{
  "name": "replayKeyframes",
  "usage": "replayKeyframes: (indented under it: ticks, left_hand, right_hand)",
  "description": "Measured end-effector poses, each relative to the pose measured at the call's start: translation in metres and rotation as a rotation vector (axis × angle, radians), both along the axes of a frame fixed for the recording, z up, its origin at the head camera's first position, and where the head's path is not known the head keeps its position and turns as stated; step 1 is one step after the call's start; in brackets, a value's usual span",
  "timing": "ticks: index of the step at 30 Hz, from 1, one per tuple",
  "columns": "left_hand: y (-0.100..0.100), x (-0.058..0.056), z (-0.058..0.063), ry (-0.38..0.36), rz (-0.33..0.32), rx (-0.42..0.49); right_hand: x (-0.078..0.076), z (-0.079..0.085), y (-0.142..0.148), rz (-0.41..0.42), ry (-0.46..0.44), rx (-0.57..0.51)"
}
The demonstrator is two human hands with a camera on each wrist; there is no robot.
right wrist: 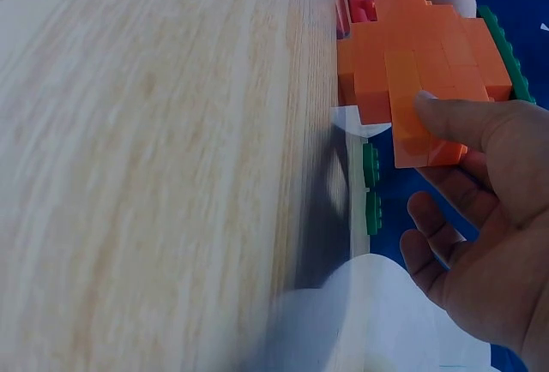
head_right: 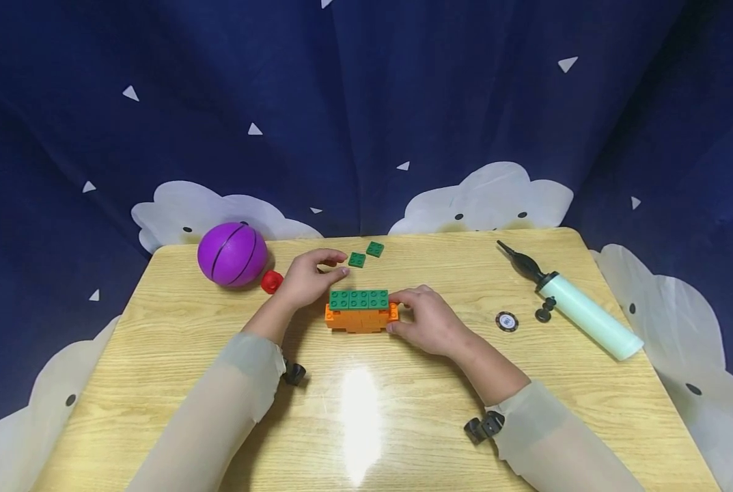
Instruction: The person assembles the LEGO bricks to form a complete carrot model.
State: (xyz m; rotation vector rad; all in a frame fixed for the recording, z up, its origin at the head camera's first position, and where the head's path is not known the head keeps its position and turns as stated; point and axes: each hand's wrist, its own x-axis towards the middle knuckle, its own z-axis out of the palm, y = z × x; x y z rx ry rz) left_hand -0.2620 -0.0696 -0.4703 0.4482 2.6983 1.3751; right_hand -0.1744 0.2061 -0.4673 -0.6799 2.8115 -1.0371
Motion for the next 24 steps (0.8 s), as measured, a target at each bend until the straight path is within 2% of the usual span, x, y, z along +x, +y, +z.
replayKeyframes:
  ticks: [7,12,17,24]
  left_hand:
    - [0.005,-0.012,-0.009,-0.032,0.011,-0.046]
    - [0.005,-0.019,-0.019,-0.028,0.01,-0.085]
    - [0.006,-0.024,-0.023,-0.002,0.008,-0.129]
    - [0.009,-0.032,-0.024,0.01,-0.058,-0.233]
  right_hand:
    - [0.001,0.001,0.001,0.001,-0.005,0.001]
    - [0.0,0.001,0.0,0.005,-0.015,0.006]
    - [0.0,0.001,-0.001,0.005,-0.011,0.014]
    - [-0.001,0.001,-0.001,-0.002,-0.01,0.009]
